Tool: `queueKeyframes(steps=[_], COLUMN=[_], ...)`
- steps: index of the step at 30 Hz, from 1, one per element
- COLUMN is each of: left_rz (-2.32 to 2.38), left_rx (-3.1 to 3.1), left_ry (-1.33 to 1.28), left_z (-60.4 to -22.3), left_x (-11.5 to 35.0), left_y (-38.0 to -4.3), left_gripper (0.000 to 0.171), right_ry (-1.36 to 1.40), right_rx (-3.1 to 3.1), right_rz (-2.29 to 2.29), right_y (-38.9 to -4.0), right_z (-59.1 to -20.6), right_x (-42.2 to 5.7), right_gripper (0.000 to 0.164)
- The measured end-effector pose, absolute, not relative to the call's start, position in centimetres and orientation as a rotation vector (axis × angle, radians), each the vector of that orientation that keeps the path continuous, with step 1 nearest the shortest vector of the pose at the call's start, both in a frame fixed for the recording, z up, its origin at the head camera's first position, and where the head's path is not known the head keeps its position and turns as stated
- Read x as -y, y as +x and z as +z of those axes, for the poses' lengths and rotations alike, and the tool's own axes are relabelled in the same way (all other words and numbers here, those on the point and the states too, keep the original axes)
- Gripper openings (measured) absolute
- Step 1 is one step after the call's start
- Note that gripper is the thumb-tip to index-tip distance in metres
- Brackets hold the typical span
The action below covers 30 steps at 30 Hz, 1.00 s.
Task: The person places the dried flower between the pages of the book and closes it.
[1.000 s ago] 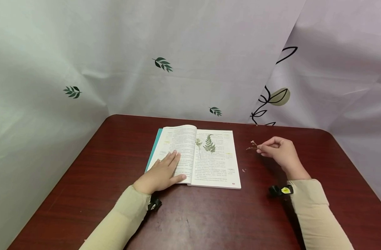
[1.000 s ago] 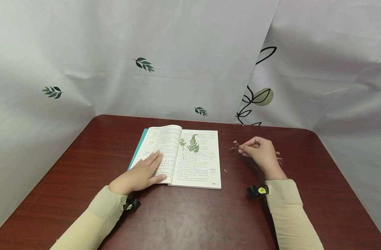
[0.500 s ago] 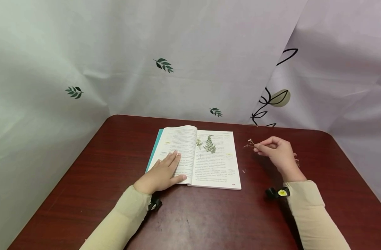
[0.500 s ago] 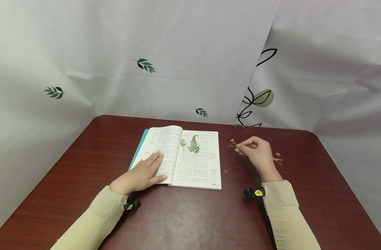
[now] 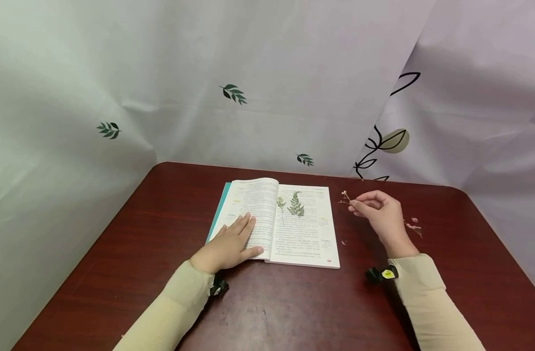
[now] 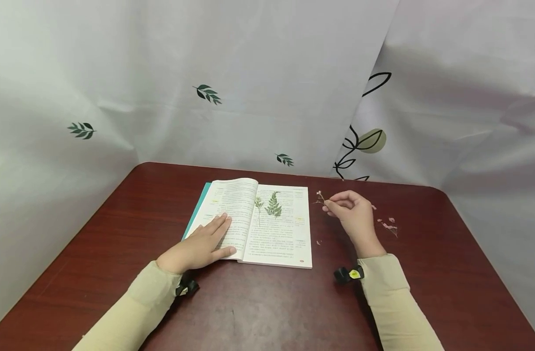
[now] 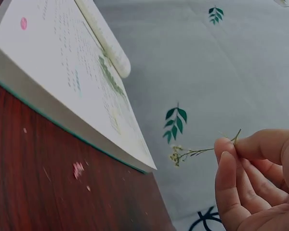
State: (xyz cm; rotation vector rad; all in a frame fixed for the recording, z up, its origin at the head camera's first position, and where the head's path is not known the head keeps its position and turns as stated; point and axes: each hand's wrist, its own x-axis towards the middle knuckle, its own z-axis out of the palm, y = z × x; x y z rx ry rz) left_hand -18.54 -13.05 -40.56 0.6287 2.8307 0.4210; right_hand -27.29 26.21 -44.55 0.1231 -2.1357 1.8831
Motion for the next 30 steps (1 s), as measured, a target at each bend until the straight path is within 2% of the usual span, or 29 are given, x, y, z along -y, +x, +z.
queueKeyframes(steps=[5, 17, 24, 30], left_rz=[0.405, 0.423, 0.429, 0.415], left_rx=[-2.829, -2.820, -2.814, -2.814], left_ry=[0.618, 0.610, 0.602, 0.588], left_z=[-40.6, -40.3, -40.4, -40.3], left_x=[13.0, 12.9, 12.9, 12.9], left_y=[-18.6, -18.4, -18.5, -18.5], left_gripper=[0.083, 0.081, 0.082, 0.082], right_ry=[0.124, 0.125, 0.089, -0.006], right_rx=[2.143, 2.080, 2.035, 2.177], right_rz=[1.886, 1.947, 1.976, 1.962], right_y=[-27.7, -29.2, -29.4, -27.4], right_z=[-45.1, -44.8, -44.5, -41.9], right_x=[-25.5, -23.0, -20.6, -18.2], right_gripper=[0.050, 0.047, 0.053, 0.034])
